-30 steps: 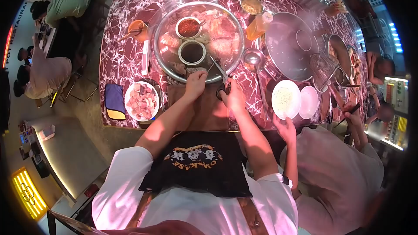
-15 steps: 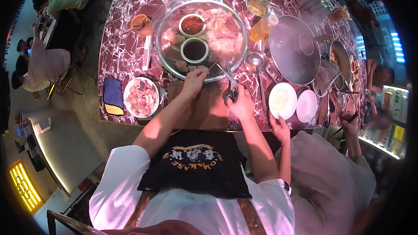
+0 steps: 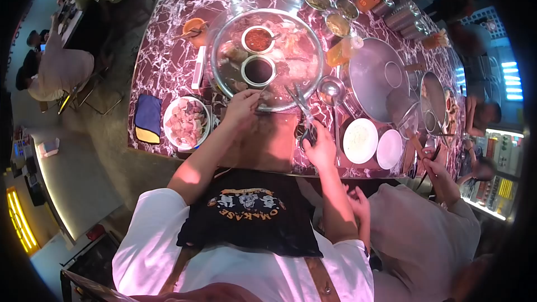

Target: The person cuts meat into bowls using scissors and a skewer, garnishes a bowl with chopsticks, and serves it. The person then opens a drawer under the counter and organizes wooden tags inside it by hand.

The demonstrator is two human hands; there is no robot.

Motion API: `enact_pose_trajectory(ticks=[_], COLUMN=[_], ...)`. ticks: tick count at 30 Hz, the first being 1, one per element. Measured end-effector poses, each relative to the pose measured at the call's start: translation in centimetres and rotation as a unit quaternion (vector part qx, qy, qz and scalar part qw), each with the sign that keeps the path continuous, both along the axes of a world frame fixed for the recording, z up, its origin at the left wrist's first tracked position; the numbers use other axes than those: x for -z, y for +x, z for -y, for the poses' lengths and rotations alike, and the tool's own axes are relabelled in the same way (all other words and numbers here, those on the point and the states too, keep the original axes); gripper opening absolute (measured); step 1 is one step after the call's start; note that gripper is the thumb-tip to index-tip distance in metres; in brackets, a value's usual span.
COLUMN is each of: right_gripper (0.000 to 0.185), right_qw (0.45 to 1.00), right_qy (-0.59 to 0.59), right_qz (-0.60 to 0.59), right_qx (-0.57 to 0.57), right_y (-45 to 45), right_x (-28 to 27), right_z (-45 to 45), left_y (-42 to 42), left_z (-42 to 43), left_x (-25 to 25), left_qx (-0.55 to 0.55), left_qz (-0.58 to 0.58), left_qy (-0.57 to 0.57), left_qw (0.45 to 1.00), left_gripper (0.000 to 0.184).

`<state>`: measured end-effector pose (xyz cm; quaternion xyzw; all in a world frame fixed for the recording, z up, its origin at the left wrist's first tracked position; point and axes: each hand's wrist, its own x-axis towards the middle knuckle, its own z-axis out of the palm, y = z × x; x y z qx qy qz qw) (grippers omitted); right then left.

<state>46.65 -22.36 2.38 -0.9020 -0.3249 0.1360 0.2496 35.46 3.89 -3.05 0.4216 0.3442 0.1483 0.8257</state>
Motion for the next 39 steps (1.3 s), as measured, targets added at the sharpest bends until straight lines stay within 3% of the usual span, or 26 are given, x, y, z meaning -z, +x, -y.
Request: enact_pose_trajectory(ticks=[4, 6, 9, 11, 14, 21, 23, 26, 32, 35, 39], right_gripper=[0.070, 0.068, 0.066, 0.067, 0.071, 0.058, 0.056, 0.054, 0.048, 0.048, 0.047], right_qw=[0.986, 0.981, 0.965, 0.950, 0.946, 0.922, 0.917, 0.917, 0.838, 0.798, 0.793], right_qy=[-0.016, 0.007, 0.052, 0.077, 0.022, 0.038, 0.064, 0.019, -0.040, -0.015, 0.016], right_qz=[0.097, 0.044, 0.009, 0.045, 0.056, -0.094, -0.100, -0.269, -0.506, -0.570, -0.573], right_qx=[-0.136, -0.189, -0.258, -0.299, -0.320, -0.374, -0.382, -0.294, -0.203, -0.195, -0.206], right_y=[-0.3, -1.2, -4.3, -7.4, -12.4, -16.7, -16.2, -15.0, -13.9, -15.2, -16.1], right_x=[-6.5, -9.1, -9.3, -8.1, -5.0, -1.5, -1.3, -1.7, -4.7, -4.2, -1.3], right_z=[-2.3, -4.5, -8.2, -10.6, -13.3, -12.0, -11.5, -10.3, -11.0, -12.9, -13.7], left_y=[-7.6, -12.2, -18.7, -21.9, -25.3, -29.8, -30.3, -31.2, -32.7, -33.3, -34.4], left_z=[-2.0, -2.6, -3.1, -2.3, 0.5, 6.0, 6.2, 5.8, 4.4, 3.4, 2.1], left_x=[-4.2, -7.9, -6.9, -7.2, -7.2, -2.6, -2.3, -3.1, -3.6, -4.1, -4.7], left_qx=[-0.004, 0.003, -0.038, -0.081, -0.165, -0.245, -0.243, -0.231, -0.189, -0.136, -0.112], left_qz=[-0.056, -0.139, -0.149, -0.141, -0.143, -0.237, -0.240, -0.259, -0.217, -0.192, -0.194], left_qy=[0.152, 0.259, 0.376, 0.326, 0.305, 0.284, 0.281, 0.275, 0.303, 0.296, 0.304], left_qw=[0.987, 0.956, 0.914, 0.931, 0.927, 0.896, 0.897, 0.896, 0.908, 0.926, 0.926], left_gripper=[0.023, 0.025, 0.026, 0.022, 0.021, 0.022, 0.022, 0.022, 0.022, 0.022, 0.023])
